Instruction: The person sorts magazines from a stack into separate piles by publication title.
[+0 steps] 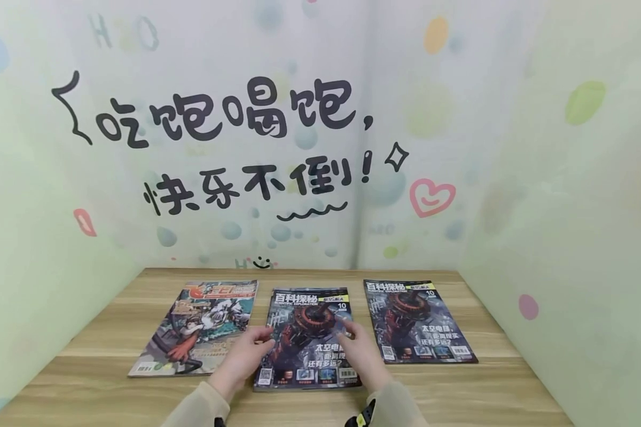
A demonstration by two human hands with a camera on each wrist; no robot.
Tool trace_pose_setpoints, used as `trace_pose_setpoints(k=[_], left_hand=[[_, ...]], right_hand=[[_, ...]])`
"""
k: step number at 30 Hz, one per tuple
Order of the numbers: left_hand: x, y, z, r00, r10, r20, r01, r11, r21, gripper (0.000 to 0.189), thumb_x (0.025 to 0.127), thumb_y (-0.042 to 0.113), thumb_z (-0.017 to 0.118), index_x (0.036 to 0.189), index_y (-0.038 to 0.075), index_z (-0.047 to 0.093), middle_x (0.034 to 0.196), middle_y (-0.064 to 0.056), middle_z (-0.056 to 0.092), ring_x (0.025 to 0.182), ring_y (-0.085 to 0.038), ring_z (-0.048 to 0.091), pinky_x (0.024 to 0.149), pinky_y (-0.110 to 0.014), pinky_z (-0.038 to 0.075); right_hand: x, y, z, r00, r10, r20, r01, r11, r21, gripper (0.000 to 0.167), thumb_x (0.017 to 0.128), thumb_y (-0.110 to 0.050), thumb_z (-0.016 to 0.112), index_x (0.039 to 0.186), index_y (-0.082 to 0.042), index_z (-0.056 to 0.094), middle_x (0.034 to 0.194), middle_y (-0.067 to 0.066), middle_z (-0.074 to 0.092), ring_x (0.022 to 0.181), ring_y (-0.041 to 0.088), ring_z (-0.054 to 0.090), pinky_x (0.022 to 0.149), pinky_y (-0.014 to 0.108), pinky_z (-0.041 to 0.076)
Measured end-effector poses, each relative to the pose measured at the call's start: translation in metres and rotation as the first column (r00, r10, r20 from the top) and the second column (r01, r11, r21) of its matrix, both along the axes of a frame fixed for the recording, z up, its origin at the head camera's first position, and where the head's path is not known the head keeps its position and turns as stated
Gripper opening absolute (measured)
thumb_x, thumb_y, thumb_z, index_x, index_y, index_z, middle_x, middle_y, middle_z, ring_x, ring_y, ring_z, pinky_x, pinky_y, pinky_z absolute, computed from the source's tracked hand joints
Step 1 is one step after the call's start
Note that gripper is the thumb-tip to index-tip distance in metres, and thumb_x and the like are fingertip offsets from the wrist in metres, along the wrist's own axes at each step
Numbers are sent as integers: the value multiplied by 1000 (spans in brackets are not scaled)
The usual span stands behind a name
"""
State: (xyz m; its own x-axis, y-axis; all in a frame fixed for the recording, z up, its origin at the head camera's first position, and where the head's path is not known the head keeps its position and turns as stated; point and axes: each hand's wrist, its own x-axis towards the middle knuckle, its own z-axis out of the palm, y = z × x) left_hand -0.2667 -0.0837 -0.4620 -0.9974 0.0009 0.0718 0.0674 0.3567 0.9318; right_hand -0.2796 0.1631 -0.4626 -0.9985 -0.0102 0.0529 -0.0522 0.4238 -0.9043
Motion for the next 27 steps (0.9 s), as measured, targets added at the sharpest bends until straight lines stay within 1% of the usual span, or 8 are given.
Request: trace_pose_setpoints(k=[6, 10, 12, 15, 20, 24, 27], left_hand=[[-1, 1, -8, 999, 29, 34, -30, 999, 31, 40, 91, 8, 59, 128, -7, 55, 133, -29, 46, 124, -47, 41, 102, -58, 35], [0, 1, -11, 997, 46, 57, -48, 998, 32, 42, 90, 7, 59, 129, -7, 54, 134, -29, 43, 125, -48, 38, 103, -59, 32], [1, 0, -12, 997, 47, 55, -48, 999, 26, 43, 89, 7, 59, 129, -8, 54, 133, -30, 42, 125, -48, 38, 103, -59, 32], [2, 0, -12, 998, 51, 47, -52, 999, 17, 44, 89, 7, 59, 129, -8, 54, 131, -30, 41, 124, -48, 39, 103, -59, 33], [1, 0, -15, 997, 72, 32, -72, 997, 2, 45, 84, 1, 60, 128, -8, 55, 130, -31, 41, 121, -49, 40, 102, -60, 34], [1, 0, -18, 997, 79, 10, -79, 997, -19, 48, 80, -4, 62, 127, -10, 54, 125, -30, 44, 114, -45, 46, 98, -57, 39], [1, 0, -18, 996, 84, 9, -84, 996, -18, 51, 79, -5, 62, 128, -12, 52, 122, -30, 45, 110, -42, 49, 95, -56, 41]], right_hand=[[1, 3, -5, 998, -34, -46, 37, 998, 59, 44, 94, -12, 57, 131, 11, 50, 133, 31, 48, 123, 47, 44, 100, 56, 39], [0, 4, -10, 997, -61, -55, 66, 993, 93, 44, 91, -11, 59, 128, 12, 52, 128, 31, 52, 118, 44, 49, 98, 56, 41], [0, 3, -13, 996, -72, -59, 78, 992, 102, 44, 90, -11, 59, 127, 12, 53, 126, 30, 54, 116, 42, 51, 97, 55, 41], [-1, 3, -16, 995, -82, -62, 88, 990, 106, 45, 89, -11, 61, 127, 12, 53, 126, 29, 55, 116, 41, 52, 98, 55, 41], [-3, 3, -20, 990, -88, -114, 105, 983, 153, 45, 85, -6, 65, 124, 15, 55, 121, 30, 57, 113, 41, 53, 97, 55, 41], [-2, 4, -20, 985, -96, -145, 123, 975, 186, 44, 81, -4, 67, 121, 14, 58, 116, 29, 59, 109, 41, 54, 96, 54, 42], [-1, 4, -19, 983, -100, -156, 131, 970, 207, 45, 79, -4, 69, 119, 14, 59, 113, 29, 59, 107, 41, 55, 94, 54, 43]])
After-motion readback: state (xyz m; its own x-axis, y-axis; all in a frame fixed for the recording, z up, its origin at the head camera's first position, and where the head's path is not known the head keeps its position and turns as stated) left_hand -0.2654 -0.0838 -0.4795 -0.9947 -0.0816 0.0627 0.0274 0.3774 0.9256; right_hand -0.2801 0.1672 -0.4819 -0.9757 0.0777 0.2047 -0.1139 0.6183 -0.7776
